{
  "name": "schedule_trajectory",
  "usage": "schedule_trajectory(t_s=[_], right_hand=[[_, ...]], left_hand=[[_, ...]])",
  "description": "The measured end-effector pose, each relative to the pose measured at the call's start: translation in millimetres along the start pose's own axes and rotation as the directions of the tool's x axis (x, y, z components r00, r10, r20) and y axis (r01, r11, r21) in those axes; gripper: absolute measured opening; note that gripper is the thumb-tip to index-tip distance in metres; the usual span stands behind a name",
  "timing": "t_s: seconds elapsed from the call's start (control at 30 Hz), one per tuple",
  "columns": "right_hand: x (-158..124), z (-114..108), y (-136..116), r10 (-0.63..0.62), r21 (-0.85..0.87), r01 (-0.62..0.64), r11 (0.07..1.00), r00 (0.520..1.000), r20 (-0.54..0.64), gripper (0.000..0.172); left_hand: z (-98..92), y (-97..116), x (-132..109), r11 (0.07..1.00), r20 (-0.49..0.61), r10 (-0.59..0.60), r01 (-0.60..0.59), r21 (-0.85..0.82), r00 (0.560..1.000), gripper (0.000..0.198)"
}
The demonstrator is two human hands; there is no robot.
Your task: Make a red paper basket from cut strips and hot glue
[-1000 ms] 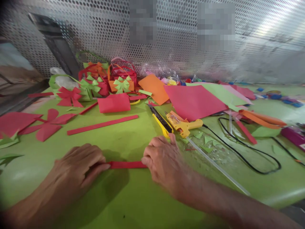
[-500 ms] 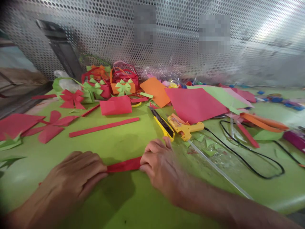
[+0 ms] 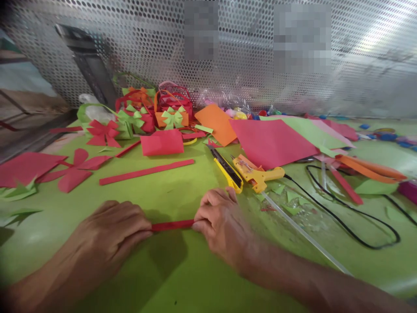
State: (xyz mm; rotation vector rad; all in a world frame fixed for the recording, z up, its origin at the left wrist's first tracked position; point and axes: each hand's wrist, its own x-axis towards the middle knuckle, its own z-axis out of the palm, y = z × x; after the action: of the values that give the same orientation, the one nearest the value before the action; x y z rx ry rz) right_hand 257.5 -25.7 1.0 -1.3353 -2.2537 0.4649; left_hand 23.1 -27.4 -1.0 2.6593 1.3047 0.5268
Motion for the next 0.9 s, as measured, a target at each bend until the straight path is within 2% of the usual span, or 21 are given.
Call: schedule_trajectory(t_s=[0.2, 0.37, 0.5, 0.9], right_hand=[[-1.4, -5.6, -2.7, 0.050, -0.097, -0.047, 0.994, 0.998, 0.033, 0.021], [1.5, -7.6, -5.6, 0.090, -0.154, -0.081, 0.985, 0.994, 0.054, 0.021], [2.6, -7.7, -6.3, 0.097, -0.196, -0.081, 0.977, 0.992, 0.075, 0.023], [3.6, -4.6, -6.9, 0.080, -0.245, -0.060, 0.968, 0.994, 0.072, 0.026]], left_hand=[[-4.4, 5.1, 3.2, 0.993, 0.059, -0.121, 0.121, -0.006, 0.991, 0.031], [-8.7, 7.4, 9.6, 0.973, 0.127, -0.231, 0.227, 0.042, 0.965, 0.025], [-9.1, 8.5, 11.9, 0.972, 0.140, -0.229, 0.220, 0.078, 0.963, 0.028], [-4.9, 9.3, 9.5, 0.970, 0.083, -0.211, 0.198, 0.139, 0.974, 0.023]])
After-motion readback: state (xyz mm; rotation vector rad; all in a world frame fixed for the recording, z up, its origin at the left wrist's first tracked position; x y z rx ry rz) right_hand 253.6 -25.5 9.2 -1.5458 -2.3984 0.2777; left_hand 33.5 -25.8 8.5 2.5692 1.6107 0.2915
